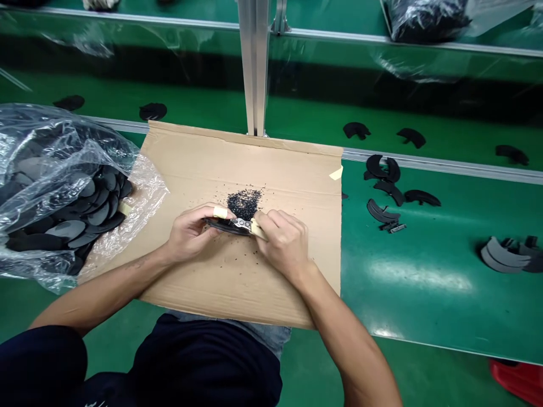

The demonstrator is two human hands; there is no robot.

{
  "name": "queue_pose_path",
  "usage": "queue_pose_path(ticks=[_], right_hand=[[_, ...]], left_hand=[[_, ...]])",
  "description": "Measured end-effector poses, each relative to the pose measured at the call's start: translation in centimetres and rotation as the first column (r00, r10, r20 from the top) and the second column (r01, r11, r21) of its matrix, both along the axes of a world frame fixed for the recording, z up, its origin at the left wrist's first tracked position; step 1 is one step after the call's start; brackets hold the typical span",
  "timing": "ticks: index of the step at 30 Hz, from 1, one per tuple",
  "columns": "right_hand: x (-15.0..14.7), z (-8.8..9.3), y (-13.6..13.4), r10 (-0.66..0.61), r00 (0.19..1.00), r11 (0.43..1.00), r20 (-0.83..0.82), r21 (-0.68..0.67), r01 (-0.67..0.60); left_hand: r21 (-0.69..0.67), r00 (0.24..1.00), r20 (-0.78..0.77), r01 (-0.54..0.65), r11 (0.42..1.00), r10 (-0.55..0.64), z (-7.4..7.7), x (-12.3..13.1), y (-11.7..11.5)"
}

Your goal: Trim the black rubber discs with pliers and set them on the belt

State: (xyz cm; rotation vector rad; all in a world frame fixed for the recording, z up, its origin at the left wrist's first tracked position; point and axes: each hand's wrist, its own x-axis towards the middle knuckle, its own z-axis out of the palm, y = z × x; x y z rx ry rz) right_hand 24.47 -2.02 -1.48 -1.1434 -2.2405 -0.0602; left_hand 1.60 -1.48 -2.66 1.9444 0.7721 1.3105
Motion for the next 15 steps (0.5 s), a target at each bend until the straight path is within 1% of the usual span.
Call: queue_pose_path(ticks=[2, 4, 6, 9, 12, 15], right_hand=[[0.04, -0.19, 0.32, -0.038, 0.999, 0.999, 0.027, -0.006, 0.038], [0.06, -0.32, 0.69, -0.062, 0.994, 0.998, 0.085, 0.032, 0.06], [0.02, -0.36, 0.93, -0.06, 0.988, 0.996, 0.14, 0.068, 0.051], [-0.1, -0.26, 0.93, -0.064, 0.981, 0.995, 0.183, 0.088, 0.049], [-0.13, -0.21, 0.82, -0.098, 0.984, 0.994, 0.151, 0.067, 0.089], [-0.02, -0.25, 0.89, -0.099, 0.995, 0.994, 0.014, -0.05, 0.1]], left_hand=[[0.027, 1.0, -0.028, -0.006, 1.0, 0.007, 0.14, -0.04, 0.01], [0.05, 0.998, -0.067, -0.004, 0.999, 0.007, 0.21, -0.01, -0.07], [0.071, 0.993, -0.12, -0.001, 0.997, 0.01, 0.21, 0.05, -0.19], [0.11, 0.98, -0.197, -0.017, 0.994, 0.039, 0.17, 0.16, -0.3], [0.155, 0.969, -0.229, -0.053, 0.987, 0.088, 0.12, 0.21, -0.31], [0.158, 0.966, -0.229, -0.085, 0.984, 0.12, 0.08, 0.17, -0.26]])
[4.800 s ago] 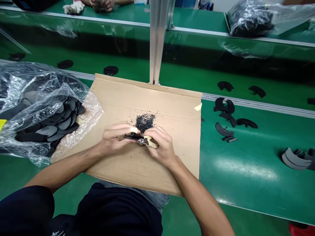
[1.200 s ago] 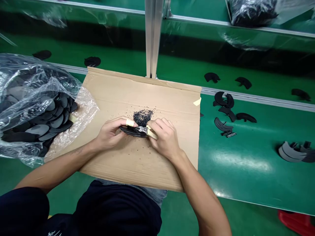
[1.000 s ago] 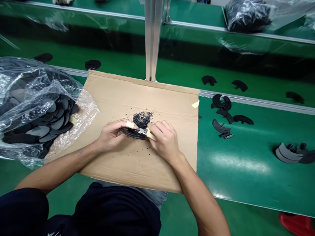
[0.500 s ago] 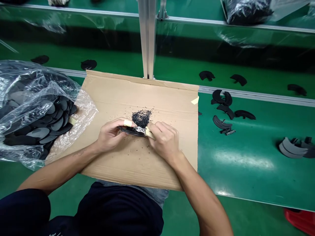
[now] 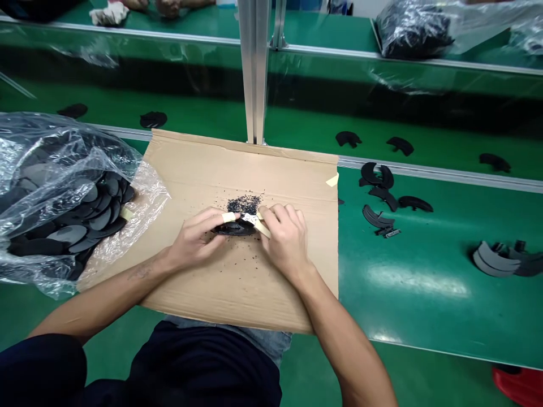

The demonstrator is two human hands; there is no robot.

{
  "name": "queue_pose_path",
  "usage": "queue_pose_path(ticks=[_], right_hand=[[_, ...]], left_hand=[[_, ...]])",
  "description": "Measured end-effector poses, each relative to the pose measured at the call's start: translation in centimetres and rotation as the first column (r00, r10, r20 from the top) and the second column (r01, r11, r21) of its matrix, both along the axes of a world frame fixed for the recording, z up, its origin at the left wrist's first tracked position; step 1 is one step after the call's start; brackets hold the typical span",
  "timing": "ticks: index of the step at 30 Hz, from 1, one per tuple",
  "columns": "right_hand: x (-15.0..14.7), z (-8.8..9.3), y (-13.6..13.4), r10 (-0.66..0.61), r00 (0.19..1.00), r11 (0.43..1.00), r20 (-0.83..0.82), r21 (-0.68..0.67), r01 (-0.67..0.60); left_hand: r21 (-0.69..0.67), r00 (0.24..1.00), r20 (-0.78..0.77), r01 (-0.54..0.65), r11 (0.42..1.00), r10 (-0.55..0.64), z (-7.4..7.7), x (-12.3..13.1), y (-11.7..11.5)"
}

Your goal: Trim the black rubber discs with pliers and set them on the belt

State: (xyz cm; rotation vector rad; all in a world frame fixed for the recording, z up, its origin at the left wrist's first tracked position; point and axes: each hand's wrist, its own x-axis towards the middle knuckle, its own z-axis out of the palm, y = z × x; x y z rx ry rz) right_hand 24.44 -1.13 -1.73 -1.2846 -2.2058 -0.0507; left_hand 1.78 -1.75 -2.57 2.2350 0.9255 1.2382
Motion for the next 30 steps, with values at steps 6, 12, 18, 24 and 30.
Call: queue_pose_path(ticks=[6, 12, 18, 24, 30], right_hand=[[-0.2, 0.7, 0.2, -0.013, 0.809, 0.9, -0.587, -0.359, -0.246], [-0.9, 0.6, -0.3, 0.011, 0.783, 0.89, -0.622, -0.351, -0.291], [-0.5, 0.3, -0.3, 0.305, 0.873, 0.945, -0.381, 0.01, -0.326], [-0.1, 0.2, 0.0, 0.275, 0.885, 0.961, -0.377, 0.093, -0.259], [0.6, -0.7, 0.7, 0.079, 0.894, 0.996, -0.441, 0.009, -0.084]], left_hand=[[-0.171, 0.995, 0.053, -0.078, 0.982, 0.088, -0.1, -0.2, 0.2], [-0.362, 0.989, 0.148, 0.062, 0.93, -0.009, -0.6, -0.1, 0.1], [-0.629, 0.97, 0.186, 0.24, 0.74, -0.157, 0.3, -0.3, 2.3], [-0.512, 0.808, -0.367, 0.238, 0.825, -0.461, 6.4, -2.5, 7.2], [0.083, 0.485, -0.852, -0.252, 0.964, 0.2, 9.9, -4.7, 17.3]])
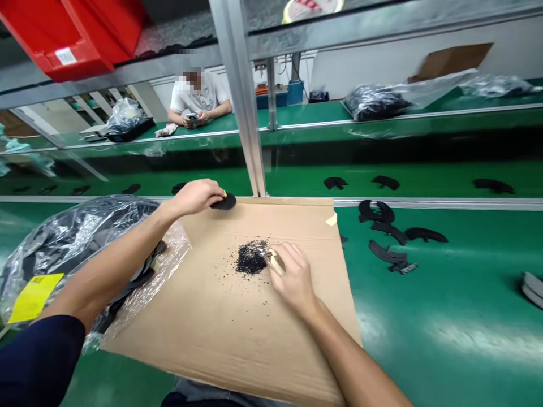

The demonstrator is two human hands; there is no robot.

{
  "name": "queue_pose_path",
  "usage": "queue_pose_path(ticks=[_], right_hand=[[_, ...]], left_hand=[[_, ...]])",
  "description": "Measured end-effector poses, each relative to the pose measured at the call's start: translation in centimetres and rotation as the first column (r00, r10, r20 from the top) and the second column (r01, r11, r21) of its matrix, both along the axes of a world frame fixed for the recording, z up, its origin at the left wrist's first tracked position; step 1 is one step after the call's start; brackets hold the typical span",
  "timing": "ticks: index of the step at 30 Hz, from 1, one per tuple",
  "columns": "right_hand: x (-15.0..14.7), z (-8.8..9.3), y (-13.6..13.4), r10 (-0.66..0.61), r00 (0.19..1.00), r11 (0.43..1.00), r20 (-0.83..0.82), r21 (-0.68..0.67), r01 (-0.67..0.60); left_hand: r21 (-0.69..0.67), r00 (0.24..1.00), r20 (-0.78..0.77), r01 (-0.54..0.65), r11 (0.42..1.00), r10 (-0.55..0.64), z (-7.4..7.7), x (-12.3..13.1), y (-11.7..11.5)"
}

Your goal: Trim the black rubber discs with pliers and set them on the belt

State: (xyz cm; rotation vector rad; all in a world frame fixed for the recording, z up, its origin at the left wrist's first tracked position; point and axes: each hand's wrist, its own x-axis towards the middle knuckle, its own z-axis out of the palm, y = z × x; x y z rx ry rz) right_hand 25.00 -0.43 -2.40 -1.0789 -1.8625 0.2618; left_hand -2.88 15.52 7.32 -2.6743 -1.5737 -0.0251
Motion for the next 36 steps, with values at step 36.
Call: queue_pose_path(ticks=[36], right_hand=[[-0.4, 0.0, -2.3, 0.28, 0.708, 0.957, 0.649, -0.243, -0.156]], left_hand=[[-0.074, 0.939, -0.026, 0.339, 0.938, -0.342, -8.0, 29.8, 8.2]])
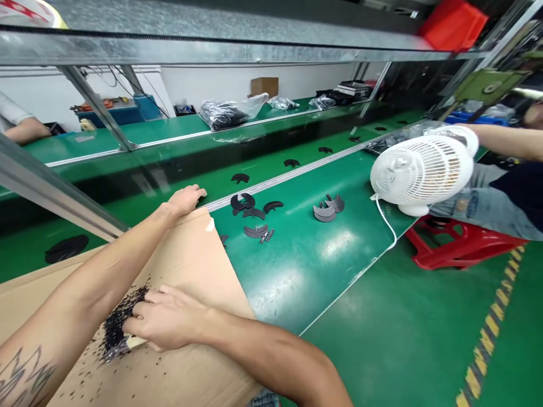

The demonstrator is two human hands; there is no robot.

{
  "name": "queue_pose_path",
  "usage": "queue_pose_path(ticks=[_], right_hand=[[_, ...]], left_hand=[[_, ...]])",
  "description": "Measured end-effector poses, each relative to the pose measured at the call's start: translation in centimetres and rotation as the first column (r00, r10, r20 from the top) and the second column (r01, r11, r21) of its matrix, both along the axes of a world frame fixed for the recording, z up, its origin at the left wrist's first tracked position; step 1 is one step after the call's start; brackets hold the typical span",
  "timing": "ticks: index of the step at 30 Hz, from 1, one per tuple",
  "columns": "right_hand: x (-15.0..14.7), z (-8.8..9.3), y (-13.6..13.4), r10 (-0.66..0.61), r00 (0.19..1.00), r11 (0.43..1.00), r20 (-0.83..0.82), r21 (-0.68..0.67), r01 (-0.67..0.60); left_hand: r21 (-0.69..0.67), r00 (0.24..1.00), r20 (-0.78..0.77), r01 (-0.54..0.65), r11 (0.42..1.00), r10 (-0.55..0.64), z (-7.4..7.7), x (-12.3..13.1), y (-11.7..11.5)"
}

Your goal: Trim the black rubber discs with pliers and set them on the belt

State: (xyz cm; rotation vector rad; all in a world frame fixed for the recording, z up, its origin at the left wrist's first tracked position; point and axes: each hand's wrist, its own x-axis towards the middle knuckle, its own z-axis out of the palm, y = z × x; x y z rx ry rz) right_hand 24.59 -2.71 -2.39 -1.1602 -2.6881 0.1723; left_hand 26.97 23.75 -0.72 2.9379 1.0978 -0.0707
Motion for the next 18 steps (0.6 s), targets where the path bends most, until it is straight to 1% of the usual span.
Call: queue_pose_path(ticks=[2, 5, 8, 9, 10, 11, 12, 13, 15, 16, 17, 18], right_hand=[[-0.1, 0.0, -0.1, -0.006, 1.0, 1.0, 0.002, -0.009, 0.006], [-0.1, 0.0, -0.3, -0.032, 0.999, 0.999, -0.028, -0.025, 0.031], [-0.2, -0.2, -0.3, -0.107, 0.988, 0.994, -0.112, -0.019, 0.105], [-0.3, -0.4, -0.2, -0.147, 0.976, 0.989, -0.161, -0.019, 0.146], [-0.4, -0.7, 0.0, -0.197, 0.954, 0.98, -0.226, -0.029, 0.196], [-0.5, -0.9, 0.2, -0.257, 0.915, 0.966, -0.311, -0.054, 0.253], [-0.6, -1.2, 0.5, -0.319, 0.853, 0.947, -0.413, -0.095, 0.307], [-0.7, -1.5, 0.9, -0.376, 0.766, 0.924, -0.521, -0.15, 0.351], [-0.7, -1.9, 1.5, -0.455, 0.536, 0.883, -0.711, -0.28, 0.378], [-0.7, -2.0, 1.8, -0.482, 0.416, 0.864, -0.771, -0.34, 0.371], [-0.6, -1.9, 2.0, -0.508, 0.316, 0.847, -0.801, -0.397, 0.354], [-0.5, -1.7, 2.2, -0.531, 0.235, 0.833, -0.814, -0.452, 0.317]], left_hand=[[0.029, 1.0, 0.01, -0.03, 0.999, 0.029, 0.3, -0.7, -0.4], [0.082, 0.996, 0.067, -0.059, 0.995, 0.053, 1.5, -2.5, -1.5], [0.152, 0.969, 0.247, -0.053, 0.987, 0.014, 3.2, -5.6, -2.4], [0.178, 0.925, 0.379, -0.039, 0.983, -0.032, 3.8, -7.0, -2.7], [0.188, 0.887, 0.457, -0.029, 0.982, -0.061, 4.3, -8.6, -2.9], [0.178, 0.832, 0.548, -0.02, 0.984, -0.082, 4.7, -10.2, -3.2], [0.141, 0.755, 0.65, -0.008, 0.99, -0.087, 4.9, -12.0, -3.7], [0.097, 0.695, 0.715, -0.003, 0.995, -0.068, 5.1, -13.9, -4.3], [-0.012, 0.59, 0.807, 0.008, 1.0, 0.005, 5.0, -17.4, -6.5], [-0.061, 0.571, 0.82, 0.005, 0.998, 0.048, 4.8, -18.9, -8.0], [-0.118, 0.552, 0.829, 0.017, 0.993, 0.09, 4.5, -20.1, -9.8], [-0.168, 0.511, 0.85, 0.035, 0.985, 0.127, 4.2, -21.1, -11.8]])
